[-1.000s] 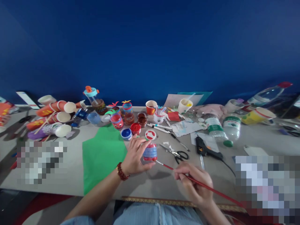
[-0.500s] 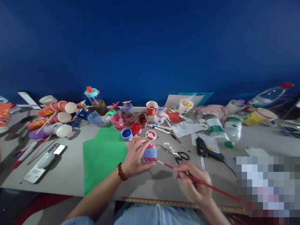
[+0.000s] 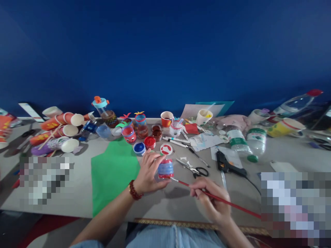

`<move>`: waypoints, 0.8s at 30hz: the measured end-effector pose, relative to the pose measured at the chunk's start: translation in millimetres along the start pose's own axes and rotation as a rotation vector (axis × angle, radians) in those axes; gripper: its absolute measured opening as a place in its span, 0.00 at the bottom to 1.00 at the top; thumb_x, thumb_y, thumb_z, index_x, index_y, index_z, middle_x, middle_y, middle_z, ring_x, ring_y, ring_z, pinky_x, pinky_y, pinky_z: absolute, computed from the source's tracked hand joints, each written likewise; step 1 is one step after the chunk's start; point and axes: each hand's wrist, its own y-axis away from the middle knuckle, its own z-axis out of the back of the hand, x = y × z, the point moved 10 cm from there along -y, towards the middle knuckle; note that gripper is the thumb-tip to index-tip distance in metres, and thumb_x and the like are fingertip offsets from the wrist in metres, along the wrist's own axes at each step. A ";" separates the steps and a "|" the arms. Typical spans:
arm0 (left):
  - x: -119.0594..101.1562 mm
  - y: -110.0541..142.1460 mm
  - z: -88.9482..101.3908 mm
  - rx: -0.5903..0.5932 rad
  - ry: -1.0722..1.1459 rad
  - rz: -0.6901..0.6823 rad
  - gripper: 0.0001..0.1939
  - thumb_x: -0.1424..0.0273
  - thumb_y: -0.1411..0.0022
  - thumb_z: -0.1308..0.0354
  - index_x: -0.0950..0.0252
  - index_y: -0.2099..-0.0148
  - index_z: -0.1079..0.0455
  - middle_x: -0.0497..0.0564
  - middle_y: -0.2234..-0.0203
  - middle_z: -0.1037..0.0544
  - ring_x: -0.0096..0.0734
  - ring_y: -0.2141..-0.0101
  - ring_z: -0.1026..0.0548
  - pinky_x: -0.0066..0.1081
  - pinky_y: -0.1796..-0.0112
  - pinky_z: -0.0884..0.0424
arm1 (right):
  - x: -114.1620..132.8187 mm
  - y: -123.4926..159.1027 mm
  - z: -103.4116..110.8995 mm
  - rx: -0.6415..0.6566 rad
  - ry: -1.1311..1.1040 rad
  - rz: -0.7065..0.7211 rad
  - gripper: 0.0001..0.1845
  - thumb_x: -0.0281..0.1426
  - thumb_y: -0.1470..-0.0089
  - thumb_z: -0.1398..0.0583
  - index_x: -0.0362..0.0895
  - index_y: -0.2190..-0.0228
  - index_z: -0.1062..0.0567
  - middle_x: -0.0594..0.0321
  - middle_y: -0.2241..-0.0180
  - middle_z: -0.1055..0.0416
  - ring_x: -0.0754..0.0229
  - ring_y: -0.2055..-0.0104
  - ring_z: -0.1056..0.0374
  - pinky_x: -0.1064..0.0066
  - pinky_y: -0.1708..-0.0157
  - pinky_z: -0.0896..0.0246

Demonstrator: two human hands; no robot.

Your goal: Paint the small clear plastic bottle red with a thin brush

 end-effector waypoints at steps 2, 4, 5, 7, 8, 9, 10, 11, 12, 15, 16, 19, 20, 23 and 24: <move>0.0 -0.1 0.2 -0.003 0.003 0.003 0.42 0.48 0.40 0.36 0.65 0.32 0.41 0.61 0.49 0.26 0.51 0.46 0.27 0.57 0.36 0.44 | -4.9 3.6 6.6 -0.012 0.005 -0.009 0.11 0.23 0.43 0.43 0.46 0.68 0.21 0.66 0.79 0.25 0.62 0.80 0.29 0.74 0.79 0.36; 0.7 0.3 -0.2 0.001 0.007 0.008 0.42 0.48 0.40 0.36 0.65 0.32 0.40 0.61 0.49 0.26 0.52 0.46 0.27 0.58 0.36 0.43 | -11.9 8.4 14.6 -0.026 0.010 -0.038 0.11 0.23 0.41 0.42 0.46 0.68 0.20 0.65 0.79 0.25 0.62 0.80 0.29 0.74 0.80 0.37; 1.2 0.6 -0.5 0.004 0.009 0.010 0.43 0.48 0.41 0.36 0.65 0.32 0.40 0.61 0.49 0.26 0.53 0.46 0.27 0.58 0.36 0.43 | -15.4 10.7 18.7 -0.036 0.016 -0.059 0.11 0.23 0.41 0.42 0.46 0.68 0.20 0.65 0.78 0.25 0.63 0.80 0.30 0.75 0.80 0.37; 2.1 1.3 -1.5 0.012 0.015 0.014 0.43 0.48 0.41 0.35 0.64 0.31 0.41 0.61 0.48 0.26 0.53 0.46 0.27 0.59 0.36 0.43 | -19.8 14.3 25.8 -0.061 0.018 -0.094 0.10 0.24 0.41 0.41 0.46 0.68 0.20 0.64 0.78 0.25 0.62 0.80 0.29 0.75 0.80 0.37; 2.4 1.5 -1.6 0.013 0.020 0.015 0.43 0.48 0.41 0.35 0.64 0.31 0.41 0.61 0.48 0.26 0.53 0.46 0.27 0.59 0.36 0.43 | -21.3 15.4 28.1 -0.073 0.011 -0.113 0.10 0.24 0.41 0.41 0.46 0.69 0.20 0.64 0.78 0.25 0.62 0.79 0.29 0.75 0.80 0.37; 2.5 1.6 -1.7 0.013 0.025 0.016 0.43 0.48 0.41 0.35 0.64 0.31 0.42 0.61 0.48 0.26 0.53 0.45 0.27 0.60 0.36 0.43 | -22.3 16.1 29.5 -0.085 -0.002 -0.131 0.10 0.24 0.41 0.41 0.45 0.69 0.20 0.63 0.79 0.25 0.62 0.79 0.29 0.75 0.81 0.37; 2.5 1.6 -1.7 0.013 0.030 0.016 0.43 0.48 0.41 0.35 0.64 0.31 0.42 0.61 0.48 0.26 0.53 0.46 0.27 0.60 0.36 0.43 | -22.8 16.5 29.4 -0.093 -0.023 -0.143 0.11 0.25 0.41 0.41 0.45 0.70 0.20 0.63 0.79 0.25 0.62 0.80 0.29 0.75 0.81 0.37; 2.3 1.5 -1.5 0.010 0.035 0.016 0.43 0.48 0.41 0.35 0.64 0.31 0.42 0.61 0.48 0.27 0.53 0.46 0.28 0.60 0.36 0.43 | -23.1 16.4 27.7 -0.093 -0.049 -0.152 0.11 0.25 0.40 0.42 0.45 0.70 0.20 0.63 0.79 0.25 0.62 0.80 0.30 0.75 0.81 0.37; 2.0 1.4 -1.2 0.006 0.039 0.016 0.43 0.48 0.40 0.36 0.64 0.31 0.42 0.61 0.48 0.27 0.53 0.46 0.28 0.60 0.36 0.42 | -23.1 16.2 25.3 -0.090 -0.075 -0.154 0.11 0.25 0.40 0.42 0.45 0.70 0.20 0.63 0.79 0.25 0.62 0.80 0.30 0.75 0.82 0.38; 1.0 1.0 -0.2 -0.002 0.051 0.007 0.43 0.47 0.40 0.37 0.64 0.31 0.41 0.61 0.48 0.27 0.52 0.46 0.28 0.60 0.37 0.41 | -25.2 15.0 14.9 -0.060 -0.143 -0.161 0.12 0.25 0.40 0.42 0.45 0.69 0.19 0.64 0.79 0.25 0.63 0.81 0.31 0.76 0.82 0.38; 0.9 1.0 0.3 -0.005 0.056 0.003 0.42 0.47 0.39 0.37 0.65 0.31 0.41 0.61 0.48 0.27 0.52 0.46 0.28 0.60 0.37 0.41 | -26.5 14.6 12.6 -0.054 -0.159 -0.167 0.12 0.25 0.39 0.42 0.45 0.68 0.19 0.64 0.79 0.25 0.63 0.81 0.31 0.76 0.82 0.38; 0.9 1.2 2.0 -0.018 0.070 -0.006 0.42 0.45 0.39 0.39 0.65 0.32 0.40 0.61 0.49 0.27 0.52 0.46 0.28 0.59 0.37 0.41 | -30.9 13.2 13.6 -0.076 -0.175 -0.202 0.11 0.25 0.41 0.42 0.45 0.70 0.19 0.64 0.80 0.24 0.63 0.81 0.31 0.76 0.82 0.39; 1.0 1.3 2.4 -0.020 0.074 -0.007 0.42 0.45 0.39 0.39 0.65 0.32 0.40 0.61 0.49 0.27 0.52 0.46 0.28 0.59 0.37 0.41 | -31.9 12.7 16.2 -0.094 -0.177 -0.215 0.11 0.25 0.42 0.41 0.45 0.71 0.19 0.64 0.80 0.25 0.63 0.81 0.31 0.76 0.83 0.39; 1.6 1.5 3.4 -0.028 0.086 0.000 0.42 0.44 0.39 0.39 0.63 0.32 0.40 0.61 0.49 0.26 0.52 0.47 0.27 0.60 0.37 0.41 | -35.3 12.6 25.9 -0.152 -0.180 -0.258 0.11 0.24 0.45 0.40 0.45 0.74 0.19 0.64 0.81 0.25 0.63 0.82 0.32 0.76 0.84 0.40; 1.7 1.6 3.9 -0.034 0.092 0.003 0.43 0.43 0.39 0.39 0.62 0.32 0.40 0.61 0.49 0.26 0.53 0.47 0.27 0.60 0.37 0.41 | -36.8 13.2 28.5 -0.165 -0.183 -0.269 0.11 0.24 0.46 0.40 0.45 0.74 0.19 0.63 0.82 0.25 0.63 0.82 0.33 0.76 0.84 0.40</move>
